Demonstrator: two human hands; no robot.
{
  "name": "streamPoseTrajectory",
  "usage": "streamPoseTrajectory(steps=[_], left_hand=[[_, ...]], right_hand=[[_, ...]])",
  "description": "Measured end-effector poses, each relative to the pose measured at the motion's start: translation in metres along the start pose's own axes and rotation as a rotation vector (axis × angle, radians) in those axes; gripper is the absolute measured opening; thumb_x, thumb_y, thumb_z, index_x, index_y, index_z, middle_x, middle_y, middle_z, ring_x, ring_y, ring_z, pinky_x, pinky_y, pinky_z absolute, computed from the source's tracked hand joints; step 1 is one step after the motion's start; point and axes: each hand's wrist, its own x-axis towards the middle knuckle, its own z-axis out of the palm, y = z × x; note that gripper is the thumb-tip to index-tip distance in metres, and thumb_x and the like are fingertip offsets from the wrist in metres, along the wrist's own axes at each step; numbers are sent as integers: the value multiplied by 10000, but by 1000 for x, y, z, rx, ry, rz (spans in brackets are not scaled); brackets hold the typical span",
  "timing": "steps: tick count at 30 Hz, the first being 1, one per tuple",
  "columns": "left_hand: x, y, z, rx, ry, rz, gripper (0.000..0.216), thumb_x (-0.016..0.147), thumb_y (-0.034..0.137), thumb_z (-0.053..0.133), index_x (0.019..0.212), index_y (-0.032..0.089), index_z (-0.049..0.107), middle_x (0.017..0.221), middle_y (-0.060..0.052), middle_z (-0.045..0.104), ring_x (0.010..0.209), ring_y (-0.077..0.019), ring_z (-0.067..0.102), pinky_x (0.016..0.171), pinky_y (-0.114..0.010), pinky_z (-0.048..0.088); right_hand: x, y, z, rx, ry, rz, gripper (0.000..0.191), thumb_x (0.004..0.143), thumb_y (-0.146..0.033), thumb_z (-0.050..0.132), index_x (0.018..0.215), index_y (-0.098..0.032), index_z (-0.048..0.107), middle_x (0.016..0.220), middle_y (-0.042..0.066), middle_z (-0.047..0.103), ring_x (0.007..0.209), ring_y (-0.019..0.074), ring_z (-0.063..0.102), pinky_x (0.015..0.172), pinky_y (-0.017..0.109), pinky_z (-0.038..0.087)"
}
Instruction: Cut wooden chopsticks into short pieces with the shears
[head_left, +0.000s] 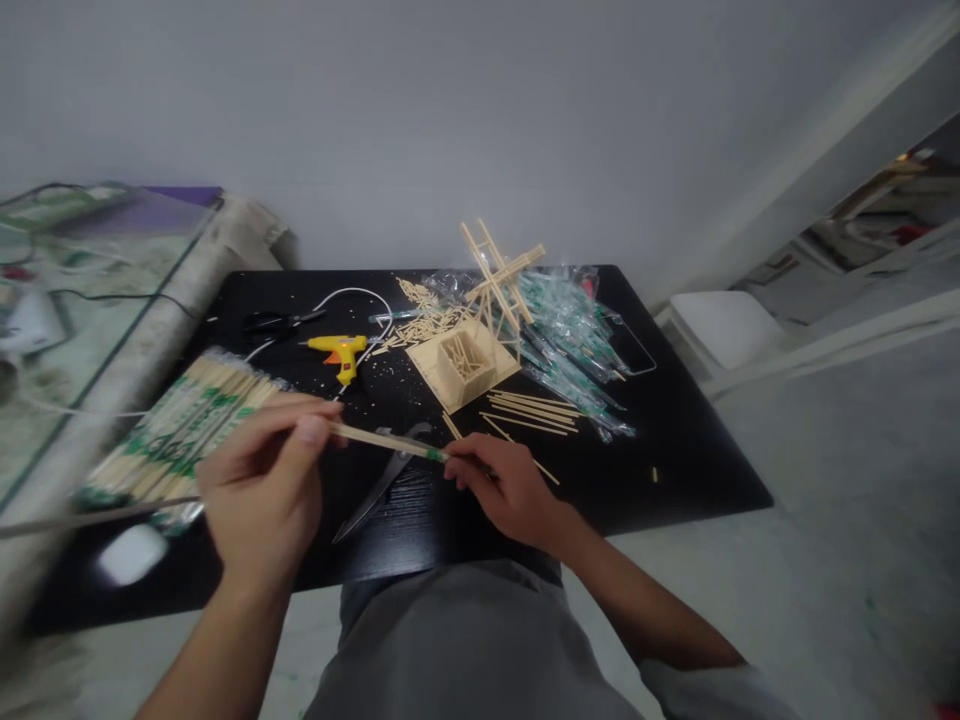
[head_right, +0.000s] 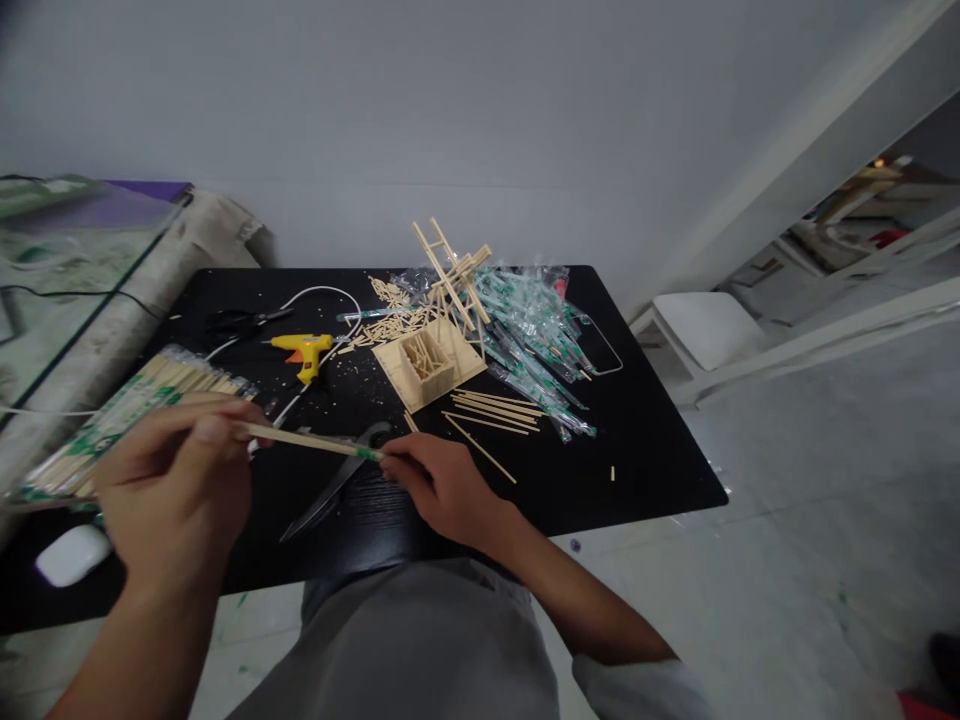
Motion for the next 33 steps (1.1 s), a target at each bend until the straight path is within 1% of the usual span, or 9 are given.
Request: streamPoseTrajectory(steps=[4,7,11,15,21,24,27,30,33], left_hand=[[14,-11,-7,-124,208,-152,72,877,308,775,823,262,764,819,22,691,601,-105,583,566,-278,491],[21,-24,-6,-91,214,-211,90,836,306,787,805,237,739,734,33,674,586,-98,589,573,-247,499],[20,-40,15,117,-107,-405,152,812,332,768,810,189,717,595,33,649,533,-102,581,538,-217,480],[11,-60,48,117,-487,-623,265,831,418,737,770,175,652,582,16,663,504,-106,594,508,-211,481],[7,-89,72,75,-615,-724,385,785,519,764,721,165,629,598,-15,687,497,-137,642,498,-250,532],[5,-99,74,75,-621,-752,396,787,531,770,736,169,620,602,-14,693,492,-142,658,514,-265,558],[0,-105,75,73,-631,-763,377,797,510,773,747,169,620,613,-18,707,504,-147,676,536,-274,577],[-4,-109,76,79,-636,-752,346,804,483,772,776,165,638,632,-24,721,530,-153,692,557,-278,586],[-6,-112,76,94,-641,-727,321,800,465,771,816,163,664,663,-28,730,563,-164,705,586,-293,598]], right_hand=[[-10,11,-29,-123,-24,100,162,1038,-260,568,1003,-199,714,854,30,765,768,166,718,751,268,545],[-23,30,-55,-247,31,266,200,1022,-312,582,933,-201,723,790,28,757,726,185,706,730,291,538],[-41,59,-85,-402,235,416,297,989,-431,572,900,-194,730,757,57,745,663,223,682,663,334,533],[-40,80,-116,-552,437,356,302,929,-452,597,922,-189,744,900,111,772,783,260,716,755,385,567],[6,100,-154,-741,542,253,255,894,-319,595,1004,-161,762,932,134,767,854,285,713,876,461,569],[22,104,-146,-749,569,218,285,870,-307,649,1097,-154,730,1024,156,765,991,326,704,973,529,540],[20,94,-114,-636,572,171,215,911,-284,625,1067,-169,718,1053,150,757,1004,309,703,952,504,556],[3,74,-68,-414,239,186,124,942,-258,655,1028,-200,723,988,85,766,832,229,710,820,390,589],[-14,60,-29,-341,-1,209,192,915,-212,727,1107,-213,714,1067,79,754,899,225,712,852,375,583]])
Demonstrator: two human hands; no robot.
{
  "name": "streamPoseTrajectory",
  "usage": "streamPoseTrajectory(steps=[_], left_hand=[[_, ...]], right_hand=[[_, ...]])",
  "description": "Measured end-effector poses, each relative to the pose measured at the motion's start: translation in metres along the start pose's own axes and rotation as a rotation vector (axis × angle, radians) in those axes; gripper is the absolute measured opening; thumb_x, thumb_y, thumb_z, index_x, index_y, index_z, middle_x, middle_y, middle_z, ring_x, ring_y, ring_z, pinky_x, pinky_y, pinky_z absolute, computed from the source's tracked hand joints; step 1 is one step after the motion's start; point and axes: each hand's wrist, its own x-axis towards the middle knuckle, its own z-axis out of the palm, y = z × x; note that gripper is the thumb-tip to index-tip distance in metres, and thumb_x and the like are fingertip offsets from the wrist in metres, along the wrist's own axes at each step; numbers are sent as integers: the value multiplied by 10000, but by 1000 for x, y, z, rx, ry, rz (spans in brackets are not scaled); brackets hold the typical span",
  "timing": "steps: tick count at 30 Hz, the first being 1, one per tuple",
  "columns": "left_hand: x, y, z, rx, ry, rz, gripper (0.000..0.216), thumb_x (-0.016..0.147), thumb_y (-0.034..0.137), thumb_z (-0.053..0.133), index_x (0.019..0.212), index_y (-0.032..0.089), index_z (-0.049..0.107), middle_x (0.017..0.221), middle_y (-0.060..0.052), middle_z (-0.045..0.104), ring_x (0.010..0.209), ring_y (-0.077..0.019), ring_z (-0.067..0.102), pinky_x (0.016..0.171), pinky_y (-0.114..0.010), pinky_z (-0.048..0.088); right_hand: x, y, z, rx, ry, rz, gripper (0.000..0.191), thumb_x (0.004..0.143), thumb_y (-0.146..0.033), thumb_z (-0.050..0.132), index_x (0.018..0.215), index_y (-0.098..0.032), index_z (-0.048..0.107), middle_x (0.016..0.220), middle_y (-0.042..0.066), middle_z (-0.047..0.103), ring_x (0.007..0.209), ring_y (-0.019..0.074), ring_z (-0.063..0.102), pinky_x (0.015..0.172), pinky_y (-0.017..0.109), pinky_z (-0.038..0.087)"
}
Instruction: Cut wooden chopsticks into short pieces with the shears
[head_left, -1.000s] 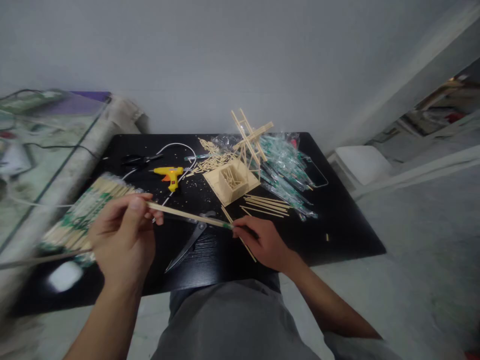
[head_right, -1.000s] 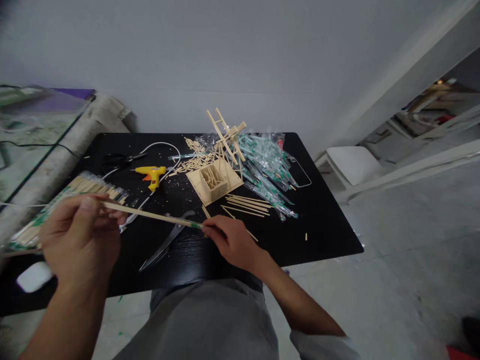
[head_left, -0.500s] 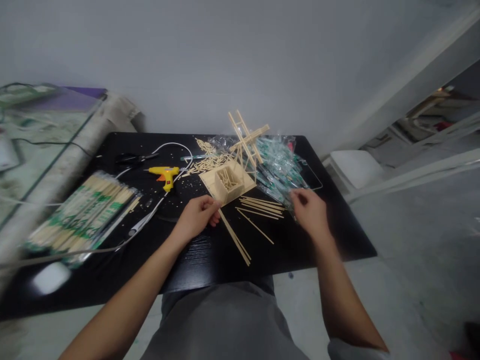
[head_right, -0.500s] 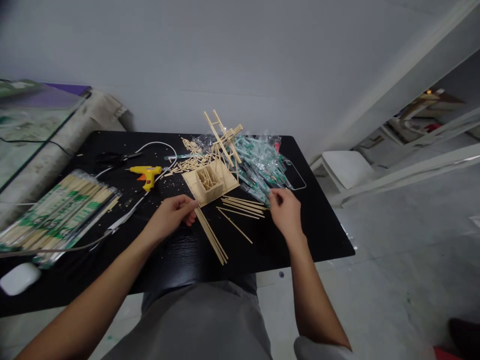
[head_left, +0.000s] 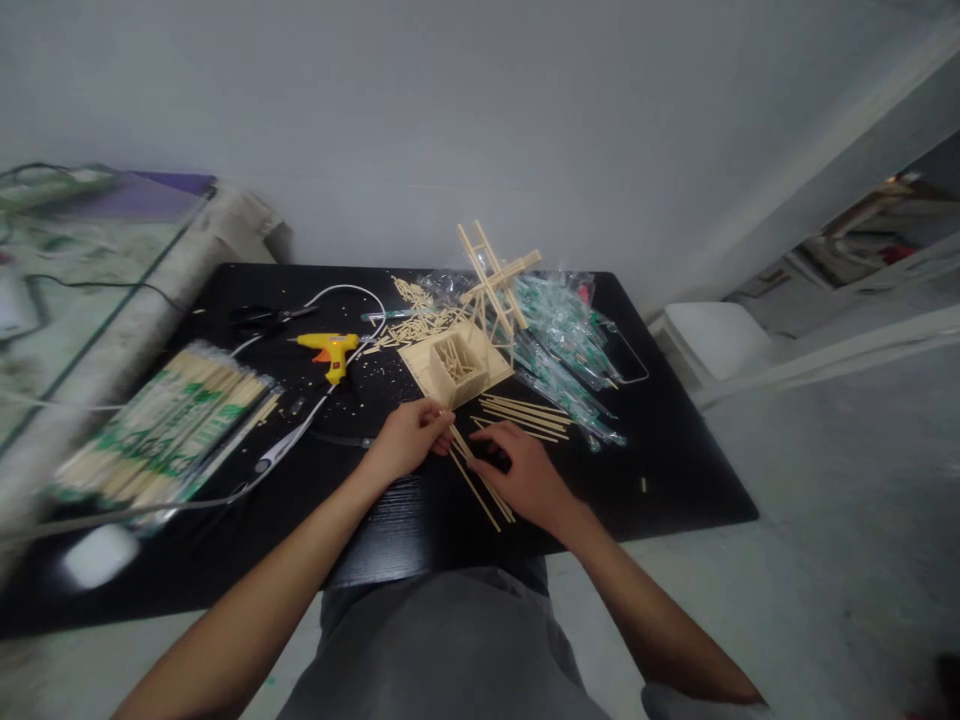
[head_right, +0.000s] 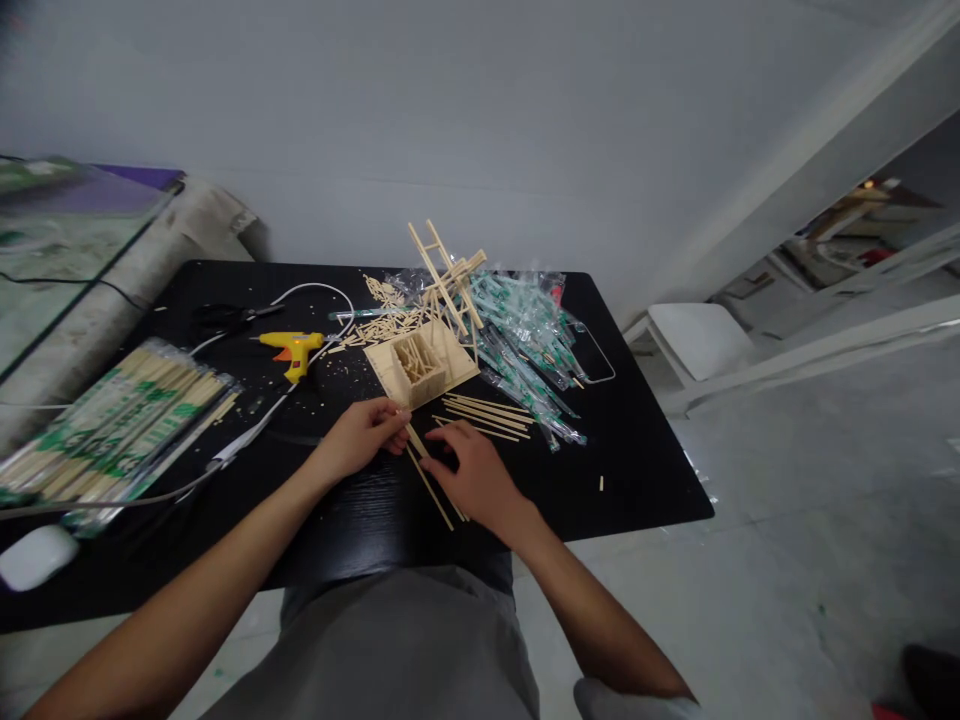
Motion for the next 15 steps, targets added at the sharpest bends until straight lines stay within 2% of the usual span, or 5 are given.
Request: streamPoseTrajectory(steps=[4,7,10,12,15], left_hand=[[-1,0,-1,48,20,23,336,796,478,755,871,156,693,703,-43,734,594,-186,709,610,-328,607],[-12,5,-11,91,74,50,431,813,499,733,1067,152,699,738,-35,735,619,-196,698,605,-328,589],[-37,9,-33,156,124,85,450,841,512,710,1140,176,690,793,-26,734,702,-192,691,661,-305,563],[-61,6,-53,326,111,127,385,901,541,644,1049,196,726,791,-17,718,740,-175,665,702,-277,527],[-99,-4,-89,459,92,78,444,919,618,584,939,206,748,797,-22,712,754,-180,637,677,-256,492]], right_hand=[[-8,-2,21,-20,-11,50,259,944,-87,623,1170,-198,684,1106,92,745,924,225,717,886,392,582],[-6,3,24,-56,-8,63,304,938,-45,595,1188,-198,673,1129,93,752,993,240,723,927,407,577],[-7,5,24,-126,-18,50,284,942,-44,595,1165,-196,685,1134,101,751,1044,258,724,955,426,575],[-9,4,24,-166,-9,33,255,950,-51,599,1141,-191,695,1115,105,749,1045,264,721,955,428,579],[-12,2,27,-213,40,-5,200,960,-74,613,1100,-188,701,1070,110,741,1023,276,706,931,437,588]])
